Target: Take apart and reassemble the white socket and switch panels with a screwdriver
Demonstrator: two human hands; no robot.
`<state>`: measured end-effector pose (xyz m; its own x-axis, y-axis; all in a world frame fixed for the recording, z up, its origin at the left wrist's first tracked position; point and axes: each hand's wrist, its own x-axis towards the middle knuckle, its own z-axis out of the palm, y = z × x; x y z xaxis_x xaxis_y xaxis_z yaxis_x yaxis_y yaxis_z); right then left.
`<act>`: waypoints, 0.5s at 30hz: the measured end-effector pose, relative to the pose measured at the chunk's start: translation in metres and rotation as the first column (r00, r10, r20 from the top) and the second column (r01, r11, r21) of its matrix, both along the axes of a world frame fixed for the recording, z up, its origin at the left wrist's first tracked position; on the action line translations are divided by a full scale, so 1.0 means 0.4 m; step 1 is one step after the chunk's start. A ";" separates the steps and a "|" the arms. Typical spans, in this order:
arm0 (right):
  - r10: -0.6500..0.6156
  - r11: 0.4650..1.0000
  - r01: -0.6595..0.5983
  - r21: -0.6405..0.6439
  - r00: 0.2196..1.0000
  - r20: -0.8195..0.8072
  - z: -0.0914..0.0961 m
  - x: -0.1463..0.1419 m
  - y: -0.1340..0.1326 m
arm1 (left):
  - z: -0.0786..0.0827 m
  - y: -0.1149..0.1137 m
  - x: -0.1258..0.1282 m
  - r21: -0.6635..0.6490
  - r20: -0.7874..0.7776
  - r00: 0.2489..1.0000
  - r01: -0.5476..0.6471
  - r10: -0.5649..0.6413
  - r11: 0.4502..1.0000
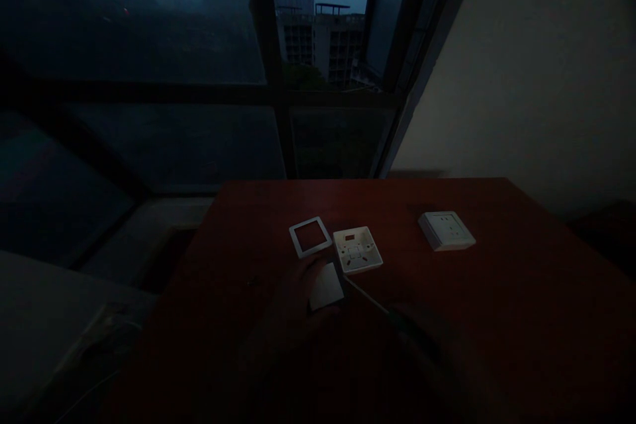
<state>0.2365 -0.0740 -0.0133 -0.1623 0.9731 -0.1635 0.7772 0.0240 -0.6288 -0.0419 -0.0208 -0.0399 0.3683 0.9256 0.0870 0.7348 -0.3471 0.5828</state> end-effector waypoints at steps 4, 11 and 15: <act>0.075 0.996 -0.075 -0.041 0.997 -0.020 0.035 0.011 0.030 | 0.009 -0.001 0.006 0.008 0.027 1.000 0.007 -0.008 1.000; 0.171 0.985 -0.170 -0.042 0.984 0.041 0.112 0.014 0.070 | -0.001 -0.002 0.012 0.048 0.051 0.999 0.007 -0.010 0.999; 0.273 0.958 -0.265 -0.107 0.960 0.066 0.169 0.015 0.099 | -0.008 0.004 0.007 0.042 0.075 0.997 0.021 -0.024 0.999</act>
